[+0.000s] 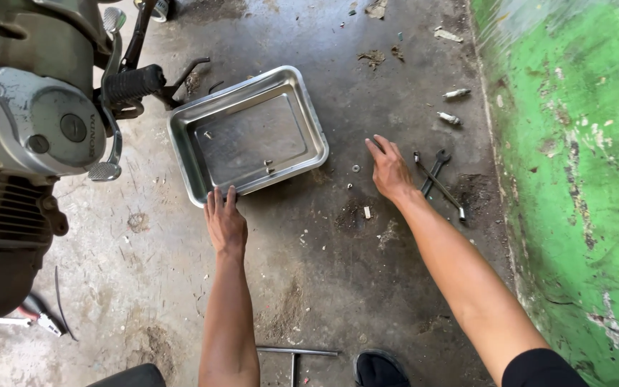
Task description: Removing bolts and fitting a plastic fairing onto a motorcycle
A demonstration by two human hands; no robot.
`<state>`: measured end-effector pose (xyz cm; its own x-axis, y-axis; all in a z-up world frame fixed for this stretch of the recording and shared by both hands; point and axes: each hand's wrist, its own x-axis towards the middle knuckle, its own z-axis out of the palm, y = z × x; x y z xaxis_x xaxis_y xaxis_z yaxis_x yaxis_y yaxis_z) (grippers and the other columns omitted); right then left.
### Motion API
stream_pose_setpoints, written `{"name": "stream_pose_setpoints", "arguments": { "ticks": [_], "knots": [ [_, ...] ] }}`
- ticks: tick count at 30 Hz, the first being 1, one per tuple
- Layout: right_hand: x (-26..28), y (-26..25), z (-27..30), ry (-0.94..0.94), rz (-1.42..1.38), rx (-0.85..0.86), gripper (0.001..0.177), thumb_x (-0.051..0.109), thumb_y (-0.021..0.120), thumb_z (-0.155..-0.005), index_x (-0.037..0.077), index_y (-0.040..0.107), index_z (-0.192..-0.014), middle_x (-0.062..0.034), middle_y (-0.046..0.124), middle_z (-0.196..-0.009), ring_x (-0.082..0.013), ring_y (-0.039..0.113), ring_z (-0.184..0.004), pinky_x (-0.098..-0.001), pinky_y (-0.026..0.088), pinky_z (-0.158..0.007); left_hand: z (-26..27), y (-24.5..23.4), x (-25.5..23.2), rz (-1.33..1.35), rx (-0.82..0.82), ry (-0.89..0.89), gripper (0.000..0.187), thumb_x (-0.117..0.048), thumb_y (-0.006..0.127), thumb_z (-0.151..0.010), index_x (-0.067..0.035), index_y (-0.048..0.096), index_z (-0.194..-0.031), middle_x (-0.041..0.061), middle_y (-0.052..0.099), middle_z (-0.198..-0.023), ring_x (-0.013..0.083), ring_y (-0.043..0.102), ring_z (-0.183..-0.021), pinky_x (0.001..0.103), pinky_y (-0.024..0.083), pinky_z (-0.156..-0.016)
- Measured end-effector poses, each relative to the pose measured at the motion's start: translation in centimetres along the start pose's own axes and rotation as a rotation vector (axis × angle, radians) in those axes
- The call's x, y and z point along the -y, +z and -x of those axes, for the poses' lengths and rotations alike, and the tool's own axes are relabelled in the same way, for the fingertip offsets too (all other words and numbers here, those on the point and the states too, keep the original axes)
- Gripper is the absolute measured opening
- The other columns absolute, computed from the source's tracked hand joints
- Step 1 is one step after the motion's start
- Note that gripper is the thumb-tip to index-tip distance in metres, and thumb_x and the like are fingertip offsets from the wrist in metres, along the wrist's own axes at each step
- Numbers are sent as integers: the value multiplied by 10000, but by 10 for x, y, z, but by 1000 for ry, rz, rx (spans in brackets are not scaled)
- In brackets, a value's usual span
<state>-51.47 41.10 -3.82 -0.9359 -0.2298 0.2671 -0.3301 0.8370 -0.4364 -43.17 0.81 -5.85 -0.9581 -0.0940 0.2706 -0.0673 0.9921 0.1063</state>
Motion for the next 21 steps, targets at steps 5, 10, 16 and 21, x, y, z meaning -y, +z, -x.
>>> {"name": "stream_pose_setpoints", "arguments": {
  "ticks": [5, 10, 16, 21],
  "knots": [
    [-33, 47, -5, -43, 29, 12, 254, 7, 654, -859, 88, 751, -1080, -82, 659, -1096, -293, 672, -1036, -369, 562, -899, 0, 3, 5, 57, 7, -28, 412, -107, 512, -985, -198, 624, -1371, 160, 616, -1389, 365, 530, -1367, 542, 454, -1105],
    [-31, 56, 2, 0, -4, 17, 130, 46, 680, -894, 79, 706, -1017, -82, 629, -960, -303, 682, -903, -400, 580, -787, 4, 12, 5, 94, 34, -62, 406, -115, 482, -1007, -198, 603, -1385, 170, 602, -1404, 385, 512, -1383, 583, 429, -1120],
    [12, 31, 5, -177, 38, 98, 176, 56, 683, -894, 110, 748, -1049, -83, 633, -986, -297, 682, -926, -372, 581, -792, 3, 3, -4, 148, 30, -91, 380, -96, 485, -1009, -166, 624, -1356, 188, 608, -1385, 393, 516, -1379, 607, 418, -1121],
    [17, 29, 4, -206, 141, 175, 99, 86, 649, -901, 50, 621, -989, -124, 545, -977, -345, 629, -917, -409, 572, -783, 10, 1, -13, 151, 85, -88, 405, -73, 456, -993, -174, 625, -1347, 177, 606, -1399, 379, 502, -1398, 627, 393, -1132]
  ]
}}
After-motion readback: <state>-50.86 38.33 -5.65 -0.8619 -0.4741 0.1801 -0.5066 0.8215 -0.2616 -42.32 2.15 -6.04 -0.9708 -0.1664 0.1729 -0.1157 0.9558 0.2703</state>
